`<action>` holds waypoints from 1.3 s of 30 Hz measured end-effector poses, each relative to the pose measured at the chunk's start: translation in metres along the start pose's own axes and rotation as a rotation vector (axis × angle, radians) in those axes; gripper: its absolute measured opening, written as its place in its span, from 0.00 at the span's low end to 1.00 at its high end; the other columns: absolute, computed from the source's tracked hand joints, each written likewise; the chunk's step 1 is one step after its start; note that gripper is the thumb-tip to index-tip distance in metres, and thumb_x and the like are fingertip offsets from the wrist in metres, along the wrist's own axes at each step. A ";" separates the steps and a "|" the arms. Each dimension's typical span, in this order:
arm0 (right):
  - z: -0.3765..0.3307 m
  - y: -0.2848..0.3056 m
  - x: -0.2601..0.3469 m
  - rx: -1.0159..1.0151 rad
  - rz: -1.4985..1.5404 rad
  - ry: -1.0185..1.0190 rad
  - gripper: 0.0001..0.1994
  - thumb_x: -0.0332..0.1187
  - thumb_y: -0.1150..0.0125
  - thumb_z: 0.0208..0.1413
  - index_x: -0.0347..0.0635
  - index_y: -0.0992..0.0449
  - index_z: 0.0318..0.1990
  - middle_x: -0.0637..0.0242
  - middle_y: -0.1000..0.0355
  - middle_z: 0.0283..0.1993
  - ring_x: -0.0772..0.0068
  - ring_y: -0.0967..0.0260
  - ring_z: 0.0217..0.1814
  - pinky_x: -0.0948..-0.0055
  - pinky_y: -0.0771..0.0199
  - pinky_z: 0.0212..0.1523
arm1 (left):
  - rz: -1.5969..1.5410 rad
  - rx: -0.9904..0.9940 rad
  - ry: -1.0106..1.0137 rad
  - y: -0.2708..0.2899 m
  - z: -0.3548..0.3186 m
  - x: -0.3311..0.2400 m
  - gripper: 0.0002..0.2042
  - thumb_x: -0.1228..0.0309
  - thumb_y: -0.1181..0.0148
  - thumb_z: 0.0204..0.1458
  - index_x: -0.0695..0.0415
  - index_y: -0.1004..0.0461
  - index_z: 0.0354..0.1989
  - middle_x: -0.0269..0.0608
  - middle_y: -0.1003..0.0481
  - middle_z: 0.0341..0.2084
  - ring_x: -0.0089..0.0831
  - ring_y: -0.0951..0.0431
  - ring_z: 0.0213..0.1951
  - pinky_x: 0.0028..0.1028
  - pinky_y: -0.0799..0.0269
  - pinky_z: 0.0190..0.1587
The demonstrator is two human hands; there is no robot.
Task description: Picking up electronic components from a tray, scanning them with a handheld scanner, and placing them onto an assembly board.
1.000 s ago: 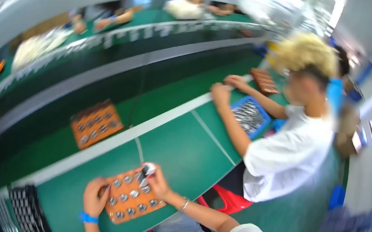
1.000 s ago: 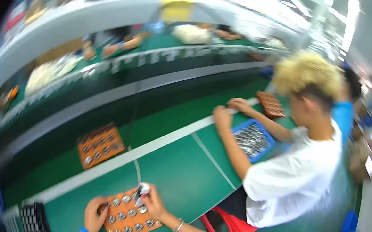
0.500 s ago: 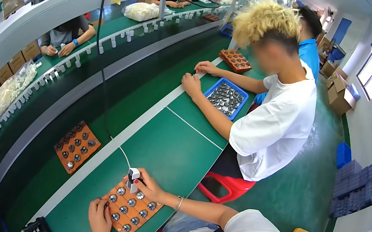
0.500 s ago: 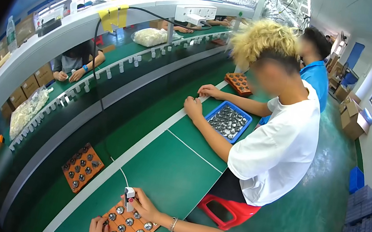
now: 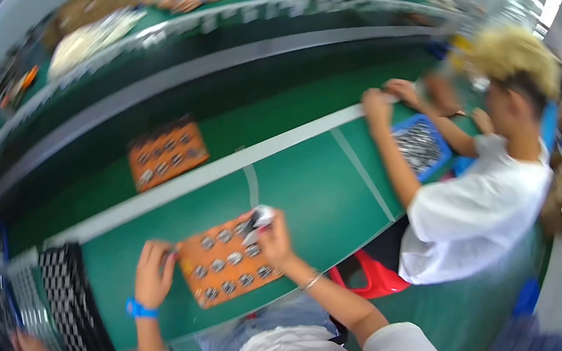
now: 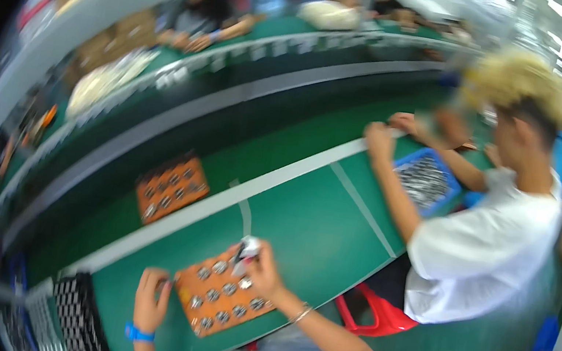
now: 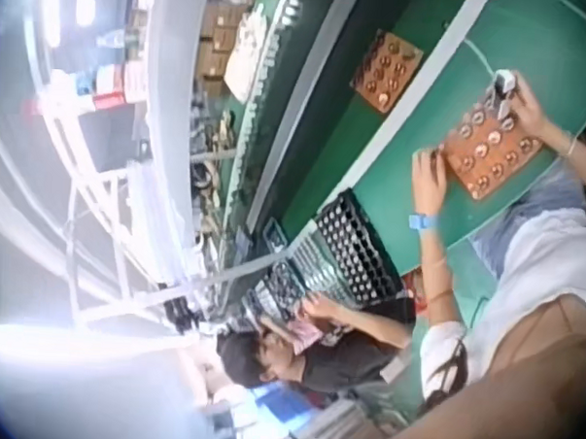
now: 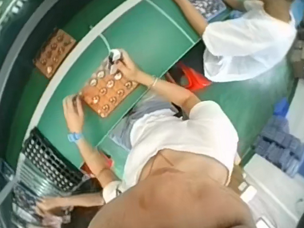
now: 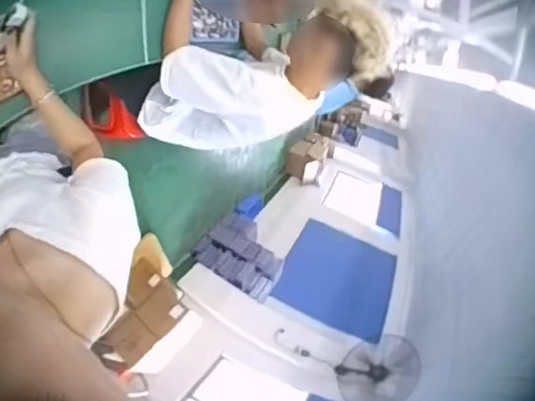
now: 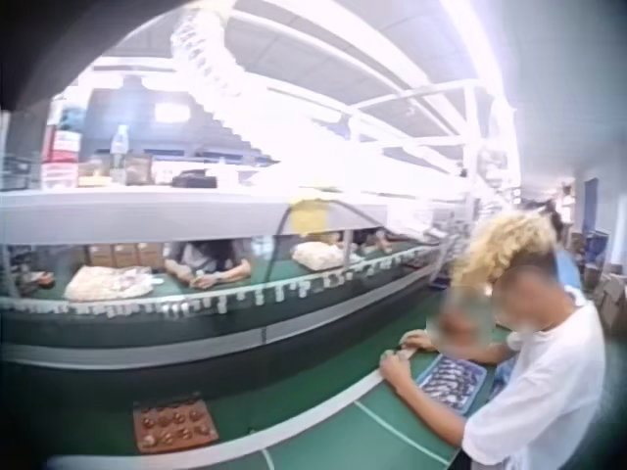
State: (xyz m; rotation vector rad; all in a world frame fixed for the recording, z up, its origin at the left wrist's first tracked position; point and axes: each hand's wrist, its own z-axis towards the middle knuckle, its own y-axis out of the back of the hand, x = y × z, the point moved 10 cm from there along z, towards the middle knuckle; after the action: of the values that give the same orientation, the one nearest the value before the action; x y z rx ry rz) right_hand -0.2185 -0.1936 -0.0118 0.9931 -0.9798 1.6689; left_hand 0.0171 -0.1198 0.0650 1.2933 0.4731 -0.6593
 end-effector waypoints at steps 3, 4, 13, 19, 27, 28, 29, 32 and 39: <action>0.004 0.009 0.015 -0.047 -0.047 0.032 0.21 0.43 0.51 0.66 0.36 0.42 0.56 0.56 0.32 0.53 0.68 0.34 0.55 0.68 0.35 0.58 | -0.035 -0.065 -0.005 -0.003 -0.002 0.010 0.04 0.80 0.44 0.53 0.63 0.27 0.36 0.48 0.30 0.35 0.41 0.26 0.35 0.30 0.28 0.38; 0.005 0.009 0.024 -0.036 -0.063 0.016 0.20 0.42 0.52 0.67 0.35 0.42 0.56 0.56 0.32 0.53 0.68 0.34 0.55 0.67 0.35 0.58 | -0.027 -0.087 -0.008 -0.004 -0.001 0.010 0.04 0.81 0.43 0.53 0.63 0.27 0.36 0.47 0.29 0.35 0.41 0.25 0.36 0.31 0.27 0.39; 0.000 -0.006 0.018 0.049 -0.135 0.009 0.25 0.47 0.54 0.66 0.32 0.45 0.56 0.50 0.29 0.52 0.59 0.35 0.59 0.58 0.44 0.65 | -0.006 -0.206 0.220 0.001 -0.035 0.050 0.04 0.79 0.42 0.53 0.60 0.26 0.37 0.44 0.28 0.34 0.41 0.24 0.38 0.33 0.26 0.39; 0.005 -0.027 0.031 0.139 -0.081 0.002 0.23 0.44 0.53 0.66 0.34 0.45 0.57 0.49 0.30 0.51 0.58 0.33 0.58 0.56 0.41 0.64 | -0.163 -0.278 0.259 0.002 -0.041 0.056 0.13 0.80 0.41 0.53 0.60 0.27 0.47 0.44 0.28 0.38 0.37 0.23 0.38 0.29 0.24 0.40; 0.007 -0.036 0.033 0.189 -0.087 0.009 0.23 0.44 0.52 0.66 0.34 0.44 0.56 0.49 0.29 0.50 0.59 0.32 0.57 0.55 0.41 0.64 | -0.087 -0.233 0.214 -0.004 -0.040 0.051 0.09 0.80 0.40 0.52 0.59 0.23 0.42 0.43 0.26 0.41 0.35 0.21 0.36 0.28 0.22 0.38; 0.006 -0.035 0.034 0.191 -0.099 0.009 0.23 0.44 0.52 0.66 0.34 0.44 0.56 0.49 0.29 0.50 0.59 0.32 0.56 0.56 0.42 0.65 | -0.086 -0.234 0.217 -0.005 -0.040 0.051 0.09 0.80 0.40 0.52 0.59 0.23 0.42 0.43 0.26 0.41 0.35 0.21 0.36 0.28 0.22 0.38; 0.006 -0.035 0.035 0.194 -0.098 0.008 0.23 0.44 0.52 0.66 0.34 0.44 0.56 0.49 0.29 0.50 0.59 0.32 0.56 0.56 0.42 0.65 | -0.121 -0.253 0.244 -0.005 -0.041 0.054 0.09 0.79 0.40 0.51 0.59 0.21 0.41 0.43 0.25 0.40 0.34 0.21 0.34 0.27 0.23 0.36; 0.007 -0.034 0.039 0.206 -0.158 0.013 0.22 0.45 0.56 0.67 0.34 0.43 0.56 0.50 0.29 0.51 0.57 0.33 0.58 0.59 0.40 0.63 | -0.126 -0.266 0.293 -0.002 -0.040 0.054 0.07 0.79 0.38 0.51 0.58 0.20 0.38 0.42 0.23 0.39 0.34 0.21 0.31 0.26 0.23 0.33; 0.003 -0.033 0.043 0.219 -0.127 -0.035 0.21 0.45 0.55 0.67 0.35 0.43 0.55 0.51 0.28 0.50 0.60 0.33 0.58 0.59 0.42 0.64 | -0.061 -0.325 0.242 -0.002 -0.038 0.050 0.05 0.79 0.37 0.50 0.59 0.20 0.36 0.46 0.21 0.40 0.36 0.19 0.33 0.27 0.24 0.32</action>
State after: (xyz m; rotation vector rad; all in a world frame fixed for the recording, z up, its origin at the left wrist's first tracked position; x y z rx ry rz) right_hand -0.1965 -0.1750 0.0346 1.2070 -0.7506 1.6821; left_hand 0.0538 -0.0917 0.0221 1.0561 0.7869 -0.4543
